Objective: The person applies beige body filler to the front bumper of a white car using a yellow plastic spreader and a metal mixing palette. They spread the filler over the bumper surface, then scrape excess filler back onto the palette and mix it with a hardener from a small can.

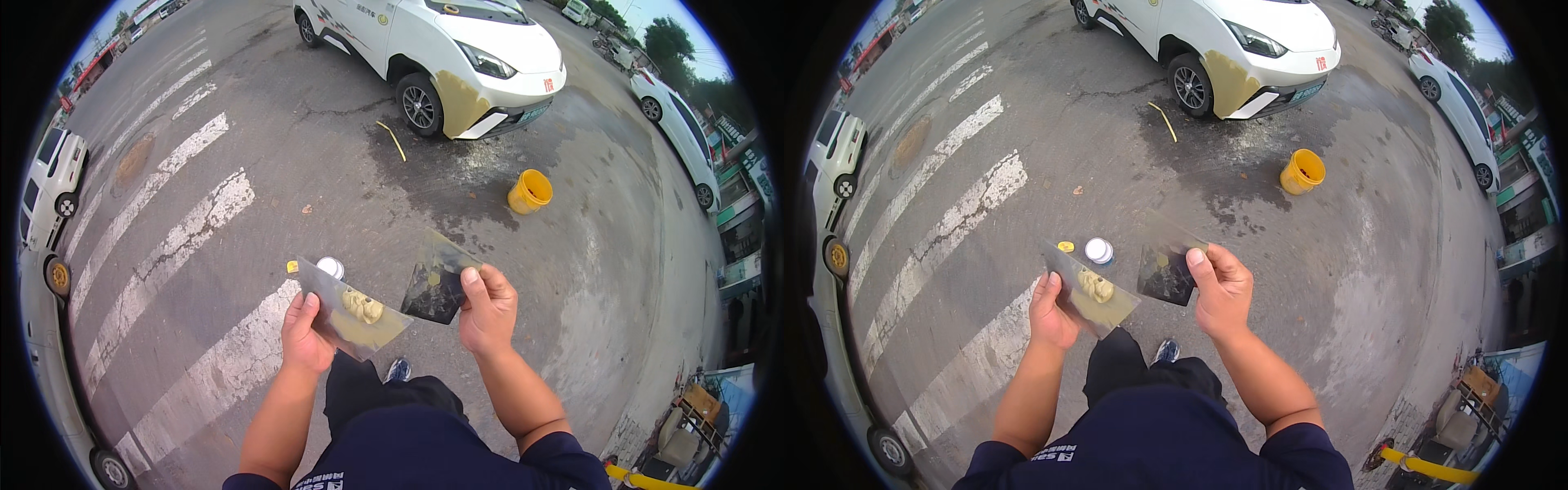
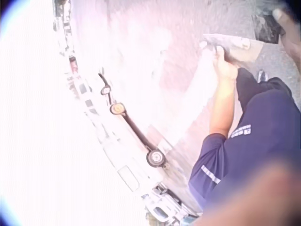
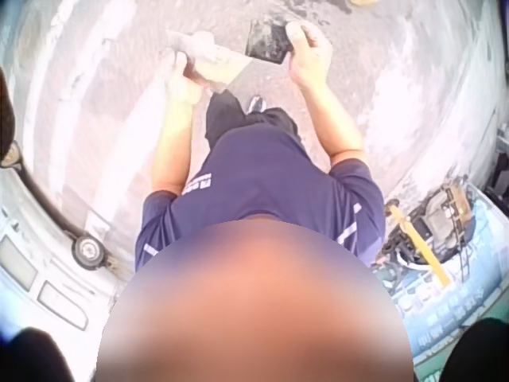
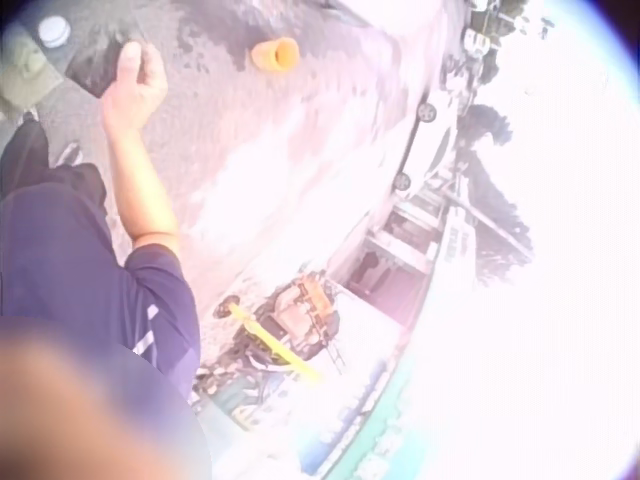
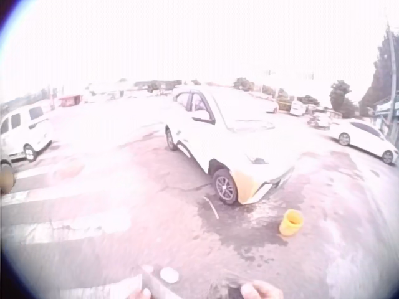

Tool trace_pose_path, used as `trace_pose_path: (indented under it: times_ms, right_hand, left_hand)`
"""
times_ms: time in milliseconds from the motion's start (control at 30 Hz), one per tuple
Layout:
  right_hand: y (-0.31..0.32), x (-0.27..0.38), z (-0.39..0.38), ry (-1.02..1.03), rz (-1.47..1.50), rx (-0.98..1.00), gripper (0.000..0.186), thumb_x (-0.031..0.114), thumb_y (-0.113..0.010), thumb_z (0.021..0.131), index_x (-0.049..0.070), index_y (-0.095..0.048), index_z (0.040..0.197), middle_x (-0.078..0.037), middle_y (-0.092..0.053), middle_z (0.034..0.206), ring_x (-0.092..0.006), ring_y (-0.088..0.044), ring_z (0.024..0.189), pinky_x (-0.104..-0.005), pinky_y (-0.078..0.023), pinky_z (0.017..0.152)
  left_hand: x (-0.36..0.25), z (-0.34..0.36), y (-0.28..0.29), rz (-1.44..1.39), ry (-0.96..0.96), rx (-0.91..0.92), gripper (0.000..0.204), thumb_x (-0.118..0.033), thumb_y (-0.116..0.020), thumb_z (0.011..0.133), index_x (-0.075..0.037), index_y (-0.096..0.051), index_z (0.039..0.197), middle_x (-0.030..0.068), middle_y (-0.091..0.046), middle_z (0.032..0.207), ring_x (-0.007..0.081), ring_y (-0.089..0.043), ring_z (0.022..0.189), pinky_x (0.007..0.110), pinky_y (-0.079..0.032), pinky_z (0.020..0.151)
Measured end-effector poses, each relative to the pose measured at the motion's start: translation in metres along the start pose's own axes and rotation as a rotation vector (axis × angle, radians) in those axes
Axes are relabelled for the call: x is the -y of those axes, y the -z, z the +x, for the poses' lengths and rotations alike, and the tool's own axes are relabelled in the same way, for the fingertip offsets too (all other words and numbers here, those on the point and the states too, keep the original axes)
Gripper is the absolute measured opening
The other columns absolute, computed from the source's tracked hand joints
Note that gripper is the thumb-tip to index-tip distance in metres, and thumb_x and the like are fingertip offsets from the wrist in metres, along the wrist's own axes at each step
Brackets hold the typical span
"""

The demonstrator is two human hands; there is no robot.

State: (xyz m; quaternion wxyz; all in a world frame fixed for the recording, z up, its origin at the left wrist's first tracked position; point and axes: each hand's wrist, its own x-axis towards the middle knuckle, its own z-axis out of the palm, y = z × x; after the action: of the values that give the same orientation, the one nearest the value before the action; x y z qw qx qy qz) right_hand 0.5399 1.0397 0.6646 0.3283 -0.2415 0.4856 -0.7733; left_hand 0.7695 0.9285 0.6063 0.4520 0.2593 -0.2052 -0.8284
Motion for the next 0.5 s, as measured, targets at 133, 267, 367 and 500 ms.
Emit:
trace_pose_path:
  times_ms: [133,267,367,500]
  right_hand:
    - [-0.033,-0.021,0.010,-0.013,-0.112,0.328,0.018,0.009,-0.066,0.101,-0.002,-0.073,0.114,-0.002,-0.068,0.098,-0.0074,-0.057,0.086,-0.0225,-0.044,0.075]
    - [-0.066,-0.080,0.032,-0.131,-0.316,0.462,0.014,0.009,-0.067,0.101,-0.002,-0.074,0.106,-0.002,-0.067,0.099,-0.0071,-0.057,0.083,-0.0234,-0.045,0.073]
    - [-0.097,-0.144,0.064,-0.441,-0.121,0.178,0.013,0.010,-0.066,0.101,0.000,-0.073,0.104,-0.002,-0.070,0.097,-0.0068,-0.062,0.085,-0.0254,-0.051,0.076]
    - [-0.139,-0.237,0.115,-0.592,0.031,-0.078,0.011,0.016,-0.066,0.101,0.005,-0.067,0.102,-0.003,-0.070,0.093,-0.0127,-0.068,0.082,-0.0298,-0.057,0.074]
  left_hand:
    - [-0.013,0.015,0.032,0.023,-0.076,-0.048,0.024,-0.016,-0.059,0.104,-0.003,-0.062,0.125,0.0071,-0.070,0.119,0.0205,-0.067,0.110,0.040,-0.054,0.098]
    - [-0.059,0.045,0.078,-0.065,-0.089,-0.157,0.027,-0.023,-0.056,0.106,-0.005,-0.062,0.125,0.0084,-0.070,0.121,0.0236,-0.066,0.113,0.043,-0.052,0.102]
    - [-0.081,0.072,0.116,-0.073,0.004,-0.223,0.030,-0.026,-0.052,0.108,-0.006,-0.060,0.128,0.0087,-0.068,0.125,0.0247,-0.065,0.116,0.045,-0.051,0.103]
    - [-0.077,0.116,0.165,-0.116,0.173,-0.223,0.029,-0.023,-0.053,0.108,-0.007,-0.058,0.131,0.0065,-0.068,0.126,0.0217,-0.066,0.116,0.041,-0.053,0.101]
